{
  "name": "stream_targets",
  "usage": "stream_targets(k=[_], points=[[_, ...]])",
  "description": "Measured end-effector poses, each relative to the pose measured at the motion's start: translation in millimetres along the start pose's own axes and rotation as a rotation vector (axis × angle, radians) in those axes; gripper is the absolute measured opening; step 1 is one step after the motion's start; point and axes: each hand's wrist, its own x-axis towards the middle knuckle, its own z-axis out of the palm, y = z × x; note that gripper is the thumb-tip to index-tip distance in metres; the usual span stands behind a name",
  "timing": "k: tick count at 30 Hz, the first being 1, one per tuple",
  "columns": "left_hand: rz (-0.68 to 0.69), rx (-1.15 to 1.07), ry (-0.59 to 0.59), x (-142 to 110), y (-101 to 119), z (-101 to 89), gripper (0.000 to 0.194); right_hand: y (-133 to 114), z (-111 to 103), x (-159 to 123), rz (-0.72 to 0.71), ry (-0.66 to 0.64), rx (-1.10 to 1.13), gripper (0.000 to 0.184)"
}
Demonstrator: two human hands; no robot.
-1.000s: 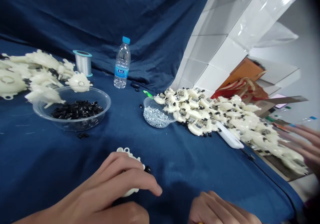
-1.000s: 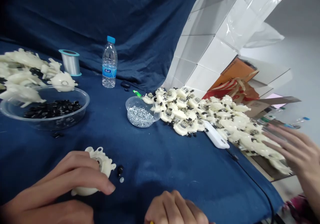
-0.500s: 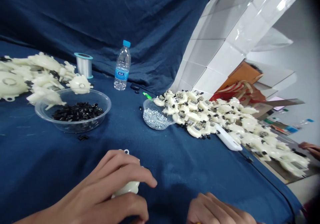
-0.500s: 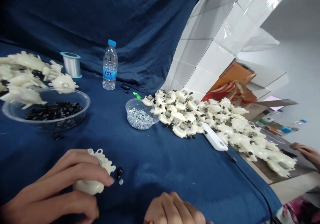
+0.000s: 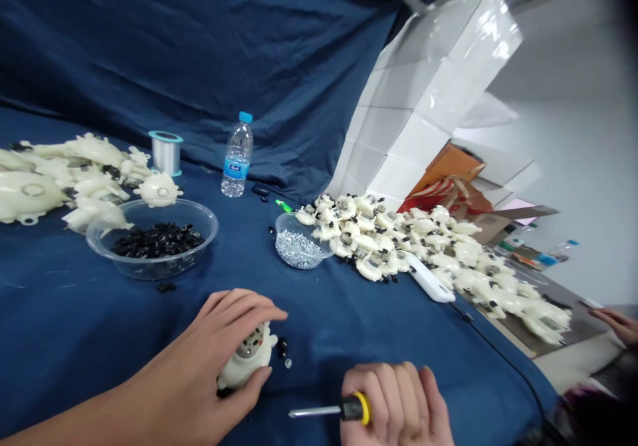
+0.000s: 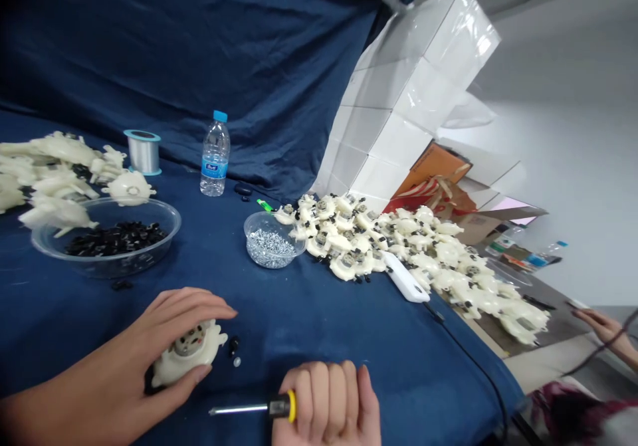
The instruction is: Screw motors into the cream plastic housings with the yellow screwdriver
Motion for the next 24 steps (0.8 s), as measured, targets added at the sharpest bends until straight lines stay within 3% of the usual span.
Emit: stream_targets(k=[4, 7, 10, 13, 15, 17, 19, 24], points=[[-0.044, -0.002, -0.011, -0.7, -3.4, 1.6, 0.053, -5.3, 10.8, -2.2, 0.047, 0.034, 0.002, 0.043], [-0.009, 0.024, -0.020, -1.6, -8.3, 1.1, 0.055, -23.9, 28.6, -1.6, 0.078, -0.012, -0.203, 0.026], [0.039, 0.010, -0.032, -2.2, -9.5, -0.8, 0.058, -39.6, 52.9, 4.9, 0.035, -0.214, -0.764, 0.018], [0.047, -0.008, -0.048, -1.7, -7.4, -2.3, 0.062, -35.0, 68.1, 16.6, 0.219, -0.567, -1.461, 0.015], [0.041, -0.014, -0.055, -1.2, -6.4, -2.6, 0.063, -22.0, 66.9, 23.4, 0.327, -0.793, -1.838, 0.014], [0.042, -0.019, -0.052, -1.4, -6.7, -2.5, 0.064, -7.6, 58.0, 27.4, 0.256, -0.906, -2.091, 0.024], [0.051, -0.022, -0.047, -1.6, -7.7, -2.8, 0.063, 3.8, 46.6, 28.6, 0.182, -0.937, -2.179, 0.027], [0.046, -0.040, -0.081, 0.7, -6.4, -8.4, 0.057, 16.1, 35.1, 26.3, 0.153, -0.929, -2.115, 0.012]])
